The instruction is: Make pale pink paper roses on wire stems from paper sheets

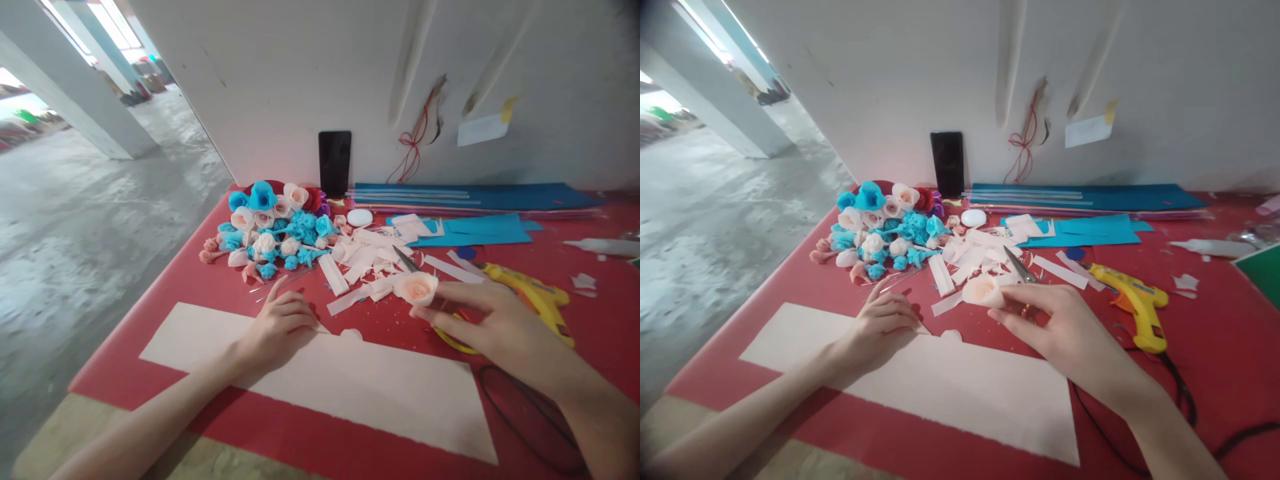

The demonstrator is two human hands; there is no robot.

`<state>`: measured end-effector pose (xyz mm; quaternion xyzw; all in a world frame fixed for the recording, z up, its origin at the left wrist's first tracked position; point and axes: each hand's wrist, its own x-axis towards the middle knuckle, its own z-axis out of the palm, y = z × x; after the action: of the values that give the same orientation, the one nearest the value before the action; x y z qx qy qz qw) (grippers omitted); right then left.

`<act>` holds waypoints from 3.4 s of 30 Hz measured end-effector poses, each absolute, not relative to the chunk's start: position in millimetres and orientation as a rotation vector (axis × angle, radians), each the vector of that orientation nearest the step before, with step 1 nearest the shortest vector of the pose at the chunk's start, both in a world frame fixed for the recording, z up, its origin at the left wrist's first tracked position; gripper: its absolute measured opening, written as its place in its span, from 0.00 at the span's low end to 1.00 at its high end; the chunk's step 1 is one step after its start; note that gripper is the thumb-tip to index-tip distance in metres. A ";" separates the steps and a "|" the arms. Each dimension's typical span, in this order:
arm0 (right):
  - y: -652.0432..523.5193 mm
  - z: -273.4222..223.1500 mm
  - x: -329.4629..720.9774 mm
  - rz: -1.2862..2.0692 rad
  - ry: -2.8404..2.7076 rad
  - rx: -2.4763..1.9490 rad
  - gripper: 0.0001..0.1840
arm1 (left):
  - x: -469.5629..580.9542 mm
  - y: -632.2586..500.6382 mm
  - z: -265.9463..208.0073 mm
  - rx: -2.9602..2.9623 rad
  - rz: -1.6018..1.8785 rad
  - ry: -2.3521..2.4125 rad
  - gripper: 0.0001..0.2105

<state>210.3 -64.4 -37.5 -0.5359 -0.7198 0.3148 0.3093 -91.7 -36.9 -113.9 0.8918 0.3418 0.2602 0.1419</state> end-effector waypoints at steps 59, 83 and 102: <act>-84.1 -13.3 192.3 0.757 -1.419 -1.216 0.09 | 15.6 -7.6 -5.5 1.656 0.828 0.553 0.18; -80.0 -18.5 185.6 0.817 -1.472 -1.365 0.05 | 24.0 -13.6 -8.4 1.305 0.755 0.457 0.09; -73.4 -16.6 194.6 0.903 -1.605 -1.500 0.10 | 23.1 -9.8 -1.9 1.432 0.673 0.529 0.03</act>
<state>194.6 -73.4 -16.6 -0.5857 -0.6266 0.3527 0.3741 23.1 -9.8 -1.9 0.6360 0.2349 0.2987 0.6717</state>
